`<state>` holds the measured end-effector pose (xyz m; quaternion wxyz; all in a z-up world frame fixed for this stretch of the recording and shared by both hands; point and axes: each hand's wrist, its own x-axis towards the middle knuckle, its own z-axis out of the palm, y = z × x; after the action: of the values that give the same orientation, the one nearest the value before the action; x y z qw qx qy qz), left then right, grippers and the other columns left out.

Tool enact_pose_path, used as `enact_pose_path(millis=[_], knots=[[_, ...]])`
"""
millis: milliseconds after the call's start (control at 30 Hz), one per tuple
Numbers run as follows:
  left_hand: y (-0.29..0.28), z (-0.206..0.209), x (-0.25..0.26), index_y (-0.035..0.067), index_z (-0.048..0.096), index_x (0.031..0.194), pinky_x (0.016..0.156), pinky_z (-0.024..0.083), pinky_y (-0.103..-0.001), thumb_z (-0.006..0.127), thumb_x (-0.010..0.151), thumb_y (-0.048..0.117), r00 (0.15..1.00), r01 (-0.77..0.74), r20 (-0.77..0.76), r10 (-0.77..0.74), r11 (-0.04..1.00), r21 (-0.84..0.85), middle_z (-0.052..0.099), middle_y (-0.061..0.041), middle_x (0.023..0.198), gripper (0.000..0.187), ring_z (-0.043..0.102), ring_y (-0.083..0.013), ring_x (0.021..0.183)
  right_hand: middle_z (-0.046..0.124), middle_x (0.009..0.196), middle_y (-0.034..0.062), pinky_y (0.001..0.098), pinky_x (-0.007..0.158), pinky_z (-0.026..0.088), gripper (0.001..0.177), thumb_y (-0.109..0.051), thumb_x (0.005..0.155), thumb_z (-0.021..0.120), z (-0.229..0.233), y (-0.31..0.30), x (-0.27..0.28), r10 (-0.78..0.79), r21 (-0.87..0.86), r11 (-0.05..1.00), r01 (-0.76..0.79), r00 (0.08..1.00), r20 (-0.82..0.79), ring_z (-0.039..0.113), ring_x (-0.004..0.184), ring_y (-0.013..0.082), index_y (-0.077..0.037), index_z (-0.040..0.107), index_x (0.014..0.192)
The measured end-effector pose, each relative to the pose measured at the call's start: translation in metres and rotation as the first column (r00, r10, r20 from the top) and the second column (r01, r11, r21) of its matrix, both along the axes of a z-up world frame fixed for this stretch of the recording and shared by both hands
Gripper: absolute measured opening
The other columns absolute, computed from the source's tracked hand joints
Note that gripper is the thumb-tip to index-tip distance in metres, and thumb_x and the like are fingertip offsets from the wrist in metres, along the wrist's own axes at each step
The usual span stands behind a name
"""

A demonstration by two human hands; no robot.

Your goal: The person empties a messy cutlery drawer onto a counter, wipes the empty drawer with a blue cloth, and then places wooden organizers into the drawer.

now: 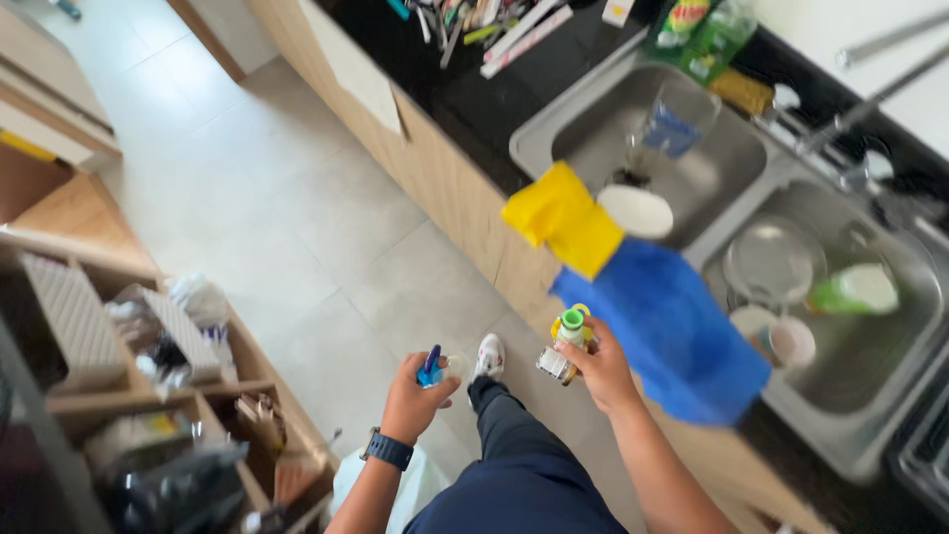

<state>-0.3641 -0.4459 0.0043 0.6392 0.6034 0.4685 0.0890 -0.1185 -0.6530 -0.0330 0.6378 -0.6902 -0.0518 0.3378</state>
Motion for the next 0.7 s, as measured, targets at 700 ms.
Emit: enact_pose_path(millis=[700], knots=[[0.443,-0.001,0.595,0.009,0.067,0.124,0.086,0.062,-0.051,0.082,0.087,0.038,0.759,0.614,-0.155,-0.632,0.618,0.491,0.056,-0.012,0.133,0.049,0.071,-0.0398,0.106,0.043,0.137,0.0169,0.0440,0.086,0.060,0.054,-0.028,0.088,0.082,0.022,0.430,0.427,-0.270,-0.313,0.870,0.381,0.899,0.346,0.055,0.123,0.0382,-0.016,0.067,0.138]])
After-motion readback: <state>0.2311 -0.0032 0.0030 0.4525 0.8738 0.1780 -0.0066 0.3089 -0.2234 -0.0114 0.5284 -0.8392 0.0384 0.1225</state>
